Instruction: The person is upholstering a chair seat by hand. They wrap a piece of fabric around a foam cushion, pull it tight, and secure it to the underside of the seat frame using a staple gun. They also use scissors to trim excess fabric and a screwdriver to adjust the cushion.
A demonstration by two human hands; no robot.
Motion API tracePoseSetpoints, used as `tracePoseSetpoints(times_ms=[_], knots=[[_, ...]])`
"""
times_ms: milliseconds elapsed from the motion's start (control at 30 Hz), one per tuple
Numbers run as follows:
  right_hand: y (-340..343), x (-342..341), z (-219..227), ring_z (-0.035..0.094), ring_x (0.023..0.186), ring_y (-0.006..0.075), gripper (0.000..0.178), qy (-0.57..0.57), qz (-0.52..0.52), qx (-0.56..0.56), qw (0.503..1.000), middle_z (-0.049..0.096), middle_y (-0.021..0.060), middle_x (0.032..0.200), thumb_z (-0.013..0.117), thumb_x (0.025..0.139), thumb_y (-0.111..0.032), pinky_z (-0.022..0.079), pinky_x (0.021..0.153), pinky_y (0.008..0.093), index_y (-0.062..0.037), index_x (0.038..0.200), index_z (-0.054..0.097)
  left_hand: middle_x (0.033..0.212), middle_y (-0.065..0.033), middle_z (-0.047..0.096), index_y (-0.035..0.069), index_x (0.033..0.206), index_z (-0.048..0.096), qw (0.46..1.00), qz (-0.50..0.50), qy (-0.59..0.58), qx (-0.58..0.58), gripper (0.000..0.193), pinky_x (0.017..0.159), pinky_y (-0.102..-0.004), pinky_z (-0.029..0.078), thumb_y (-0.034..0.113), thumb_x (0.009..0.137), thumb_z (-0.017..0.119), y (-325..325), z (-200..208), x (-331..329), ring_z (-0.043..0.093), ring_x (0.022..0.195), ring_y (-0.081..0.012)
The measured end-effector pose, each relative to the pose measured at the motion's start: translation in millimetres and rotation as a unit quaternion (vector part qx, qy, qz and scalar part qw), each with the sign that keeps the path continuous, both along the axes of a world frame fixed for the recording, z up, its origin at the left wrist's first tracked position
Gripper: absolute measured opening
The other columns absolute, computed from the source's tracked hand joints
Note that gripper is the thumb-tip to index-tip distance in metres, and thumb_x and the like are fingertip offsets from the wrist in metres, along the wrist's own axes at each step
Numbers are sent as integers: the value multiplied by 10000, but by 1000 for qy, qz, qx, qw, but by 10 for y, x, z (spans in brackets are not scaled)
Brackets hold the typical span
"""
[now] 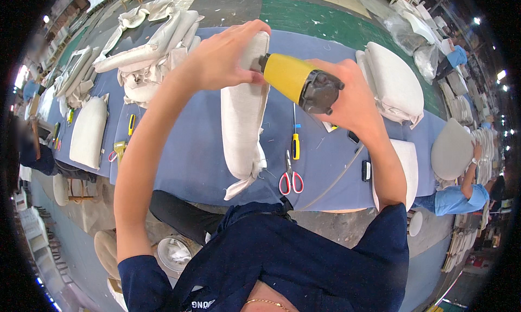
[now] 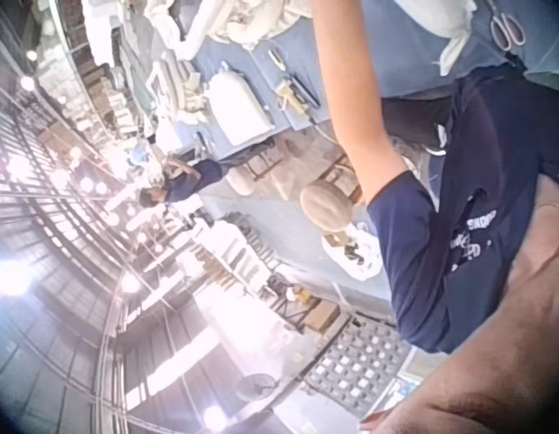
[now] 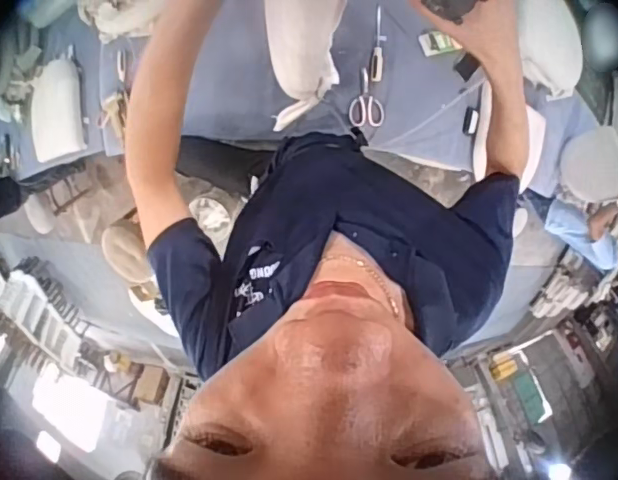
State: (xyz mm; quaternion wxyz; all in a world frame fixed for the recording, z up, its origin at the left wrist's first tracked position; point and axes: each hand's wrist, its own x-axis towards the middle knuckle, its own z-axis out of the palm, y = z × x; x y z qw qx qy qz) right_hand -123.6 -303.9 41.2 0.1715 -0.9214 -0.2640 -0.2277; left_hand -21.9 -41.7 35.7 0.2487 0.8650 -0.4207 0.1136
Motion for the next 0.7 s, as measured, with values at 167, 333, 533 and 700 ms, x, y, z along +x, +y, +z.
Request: tracePoseSetpoints(times_ms=[167,333,533,700], knots=[[-8,28,43,620,746,387,576,51,15,-28,998,669,139,762,840,561,-138,476,695,436,-117,1115,684,1295,-157,605,149,1318,448,1000,3,16,4,733,987,-481,483,275,725,859,-78,35,-62,556,1244,-391],[42,-23,139,622,679,387,525,50,5,-52,997,656,145,724,833,572,-157,472,637,444,-111,1070,675,1275,-165,609,140,1302,451,1000,-16,15,-6,731,969,-489,486,263,713,866,-128,27,-73,570,1208,-405],[111,-102,33,616,825,373,561,30,-14,-35,999,676,150,871,838,563,-202,467,734,456,-118,1092,672,1265,-169,606,150,1324,454,1000,9,16,17,830,980,-480,476,355,654,898,106,99,-108,573,1204,-397],[-681,-388,-1060,621,966,307,506,35,-30,42,998,692,111,1076,875,723,-169,484,868,404,-72,1173,666,1295,-163,595,117,1368,481,996,23,-2,-92,873,1058,-436,443,313,636,914,594,-25,-521,563,1244,-376]])
